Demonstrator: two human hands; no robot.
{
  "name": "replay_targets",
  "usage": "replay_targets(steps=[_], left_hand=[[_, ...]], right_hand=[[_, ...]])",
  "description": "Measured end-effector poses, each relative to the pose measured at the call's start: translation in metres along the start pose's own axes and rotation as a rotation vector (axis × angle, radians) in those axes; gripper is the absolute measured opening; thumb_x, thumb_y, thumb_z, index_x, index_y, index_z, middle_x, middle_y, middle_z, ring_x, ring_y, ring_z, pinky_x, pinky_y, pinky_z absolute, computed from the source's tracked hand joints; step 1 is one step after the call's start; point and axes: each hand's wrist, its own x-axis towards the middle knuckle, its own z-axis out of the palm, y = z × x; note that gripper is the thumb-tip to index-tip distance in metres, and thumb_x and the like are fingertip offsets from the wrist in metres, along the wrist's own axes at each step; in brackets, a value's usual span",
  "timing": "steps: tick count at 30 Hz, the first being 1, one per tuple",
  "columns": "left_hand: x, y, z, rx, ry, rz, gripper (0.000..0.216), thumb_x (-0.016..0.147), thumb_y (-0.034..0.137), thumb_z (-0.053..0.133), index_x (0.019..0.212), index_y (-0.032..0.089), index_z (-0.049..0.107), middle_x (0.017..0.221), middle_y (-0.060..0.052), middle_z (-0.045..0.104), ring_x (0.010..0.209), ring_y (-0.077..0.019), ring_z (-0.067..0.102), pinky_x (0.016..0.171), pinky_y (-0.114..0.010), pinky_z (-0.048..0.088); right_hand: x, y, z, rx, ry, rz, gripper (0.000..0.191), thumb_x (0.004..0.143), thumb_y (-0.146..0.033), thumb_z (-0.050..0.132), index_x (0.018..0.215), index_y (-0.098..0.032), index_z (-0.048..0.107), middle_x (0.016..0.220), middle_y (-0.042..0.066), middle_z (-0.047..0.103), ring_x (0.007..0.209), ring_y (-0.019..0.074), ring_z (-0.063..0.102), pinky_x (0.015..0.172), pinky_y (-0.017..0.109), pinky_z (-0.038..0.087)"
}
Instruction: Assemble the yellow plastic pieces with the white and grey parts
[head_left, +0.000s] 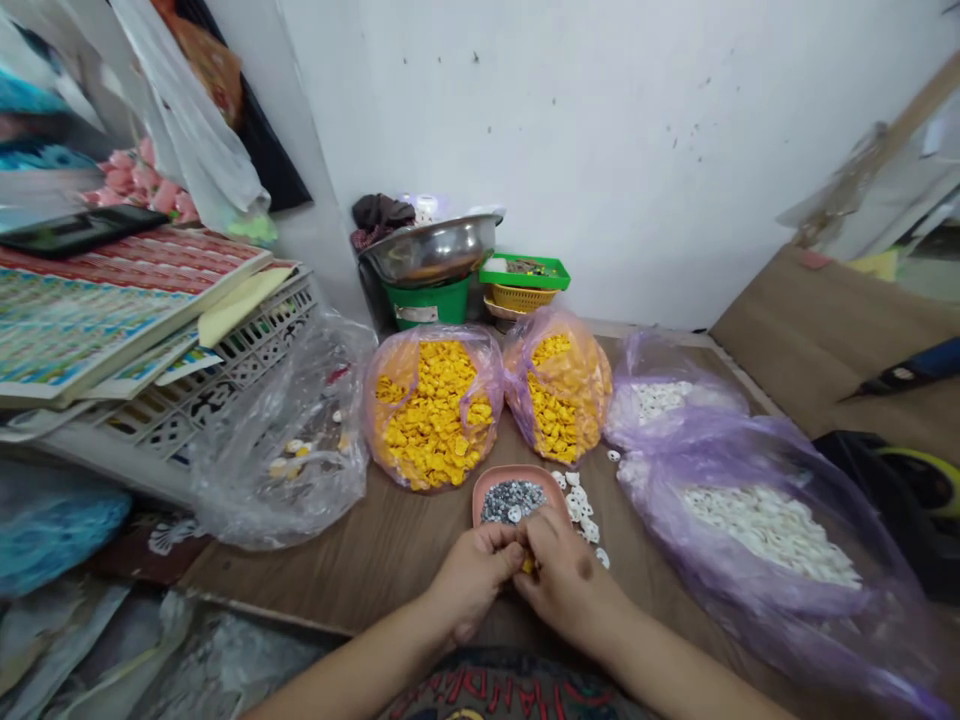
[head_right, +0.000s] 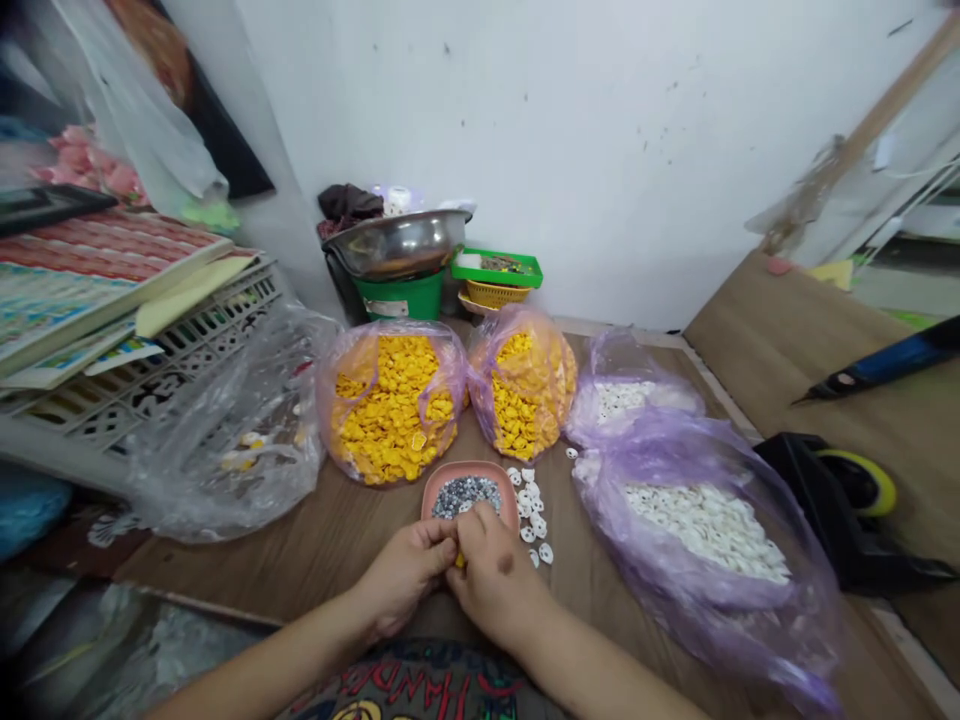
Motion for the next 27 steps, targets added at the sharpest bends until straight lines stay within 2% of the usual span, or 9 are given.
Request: replay_targets(steps=[6,12,16,22,27], left_hand=[[0.004,0.002,0.01,0.03,0.094,0.055,0.041,0.041,0.043,0.078,0.062,0.011,0.066,0.053,0.0,0.06,0.052,-0.0098,0.048,0.054,-0.021,0.034],[0.018,0.012,0.015,-0.02,0.135,-0.001,0.036,0.044,0.038,0.079,0.063,0.012,0.064,0.052,0.0,0.059,0.048,-0.0098,0.048,0.05,-0.021,0.034],[0.027,0.023,0.014,-0.068,0.115,0.045,0.034,0.046,0.037,0.078,0.065,0.012,0.065,0.055,0.0,0.06,0.049,-0.0095,0.049,0.052,-0.021,0.037],[0.042,0.035,0.005,-0.048,0.128,-0.016,0.038,0.044,0.043,0.077,0.055,0.011,0.06,0.048,0.001,0.053,0.047,-0.009,0.046,0.051,-0.021,0.036],[0.058,0.046,0.001,-0.038,0.012,-0.099,0.036,0.042,0.038,0.08,0.053,0.011,0.059,0.047,0.001,0.054,0.046,-0.0081,0.047,0.051,-0.021,0.039]], right_hand=[[0.007,0.006,0.0,0.034,0.03,0.003,0.022,0.058,0.0,0.046,0.066,-0.02,0.041,0.068,-0.001,0.043,0.064,0.0143,0.045,0.054,0.023,0.039],[0.03,0.017,-0.009,0.06,-0.009,-0.007,0.02,0.057,-0.002,0.047,0.065,-0.02,0.043,0.068,-0.001,0.045,0.064,0.0146,0.046,0.055,0.024,0.038],[0.046,0.023,-0.006,0.045,-0.012,-0.004,0.02,0.055,-0.002,0.048,0.064,-0.019,0.044,0.067,-0.001,0.045,0.063,0.0139,0.046,0.055,0.023,0.036],[0.064,0.031,0.002,0.089,-0.003,0.099,0.018,0.055,-0.006,0.05,0.061,-0.02,0.041,0.063,-0.004,0.043,0.058,0.0119,0.044,0.052,0.022,0.034],[0.069,0.038,0.002,0.138,0.067,0.222,0.019,0.053,-0.01,0.053,0.061,-0.021,0.04,0.06,-0.005,0.041,0.057,0.0116,0.043,0.051,0.021,0.033]])
